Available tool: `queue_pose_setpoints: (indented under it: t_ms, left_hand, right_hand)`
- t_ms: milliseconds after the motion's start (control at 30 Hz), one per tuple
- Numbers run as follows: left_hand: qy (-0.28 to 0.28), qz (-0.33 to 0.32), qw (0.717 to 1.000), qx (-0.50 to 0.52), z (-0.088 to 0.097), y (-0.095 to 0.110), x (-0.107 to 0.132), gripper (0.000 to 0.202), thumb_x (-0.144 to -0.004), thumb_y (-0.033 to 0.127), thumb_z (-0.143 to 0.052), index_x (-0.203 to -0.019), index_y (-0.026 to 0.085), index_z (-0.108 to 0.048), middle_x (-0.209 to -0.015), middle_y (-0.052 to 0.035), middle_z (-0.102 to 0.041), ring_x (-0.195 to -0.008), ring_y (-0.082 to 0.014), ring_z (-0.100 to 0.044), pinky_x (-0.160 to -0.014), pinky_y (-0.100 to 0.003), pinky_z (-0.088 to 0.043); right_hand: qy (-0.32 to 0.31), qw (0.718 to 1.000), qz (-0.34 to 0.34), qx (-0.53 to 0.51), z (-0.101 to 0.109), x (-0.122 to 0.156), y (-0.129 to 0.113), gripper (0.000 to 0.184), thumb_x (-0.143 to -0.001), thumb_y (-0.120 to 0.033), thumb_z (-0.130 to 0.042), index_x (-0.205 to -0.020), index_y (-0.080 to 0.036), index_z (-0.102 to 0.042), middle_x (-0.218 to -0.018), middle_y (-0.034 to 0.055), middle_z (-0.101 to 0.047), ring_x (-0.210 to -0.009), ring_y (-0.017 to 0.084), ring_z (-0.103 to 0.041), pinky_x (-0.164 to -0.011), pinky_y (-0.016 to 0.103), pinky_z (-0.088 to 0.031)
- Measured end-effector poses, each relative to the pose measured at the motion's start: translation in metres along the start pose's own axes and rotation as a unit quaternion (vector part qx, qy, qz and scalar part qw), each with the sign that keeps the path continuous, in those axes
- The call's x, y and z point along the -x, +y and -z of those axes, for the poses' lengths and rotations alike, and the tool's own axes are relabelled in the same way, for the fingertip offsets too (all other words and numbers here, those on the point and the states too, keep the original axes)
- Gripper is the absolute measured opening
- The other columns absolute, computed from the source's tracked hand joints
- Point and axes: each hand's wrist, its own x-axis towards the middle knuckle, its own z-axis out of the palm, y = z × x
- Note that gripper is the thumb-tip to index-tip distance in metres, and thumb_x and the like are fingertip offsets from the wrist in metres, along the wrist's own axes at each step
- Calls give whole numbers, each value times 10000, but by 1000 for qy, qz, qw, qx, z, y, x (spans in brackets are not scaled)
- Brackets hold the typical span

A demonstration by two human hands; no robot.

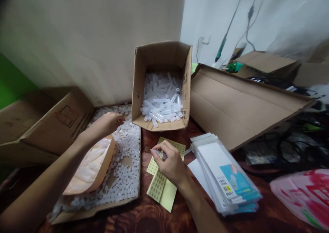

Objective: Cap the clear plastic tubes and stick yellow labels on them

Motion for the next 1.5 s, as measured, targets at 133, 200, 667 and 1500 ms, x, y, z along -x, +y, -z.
queue_pose_setpoints:
  t_ms: [133, 200, 667, 1500]
  left_hand:
    - [-34, -25, 999, -28, -33, 0, -33, 56, -892, 192, -690, -929, 164, -722, -961, -105, -756, -866, -222, -697, -717, -251, -449]
    - [-30, -27, 998, -39, -41, 1, -38, 34, -882, 151, -680, -898, 147, -710, -955, -133, -747, -887, -250, -703, -726, -268, -460]
    - [126, -142, 965, 182, -20, 79, 108, 130, -876, 110, -622, -960, 210, -612, -822, 3, -695, -732, -161, -666, -668, -243, -487]
    - [190, -166, 899, 358, -91, 73, 127, 399, -984, 71, -549, -1340, 235, -621, -1014, -64, -701, -921, -164, -661, -811, -251, -540]
  right_hand:
    - [-2, 1000, 2, 2, 0, 1, -4, 94, -948, -228, -623, -870, -196, -666, -817, 42, -645, -764, 196, -635, -706, 312, -489]
    - [5, 1000, 7, 0, 0, 1, -4, 81, -946, -218, -616, -909, -194, -684, -842, 50, -652, -782, 199, -645, -719, 312, -505]
    - [7, 984, 54, -170, 2, 1, -13, 109, -930, -147, -634, -968, -215, -709, -1020, 85, -706, -986, 234, -678, -888, 385, -541]
    - [-81, 961, -135, -226, -18, 12, -16, 116, -913, -316, -738, -950, -207, -726, -799, 31, -717, -701, 171, -699, -627, 252, -552]
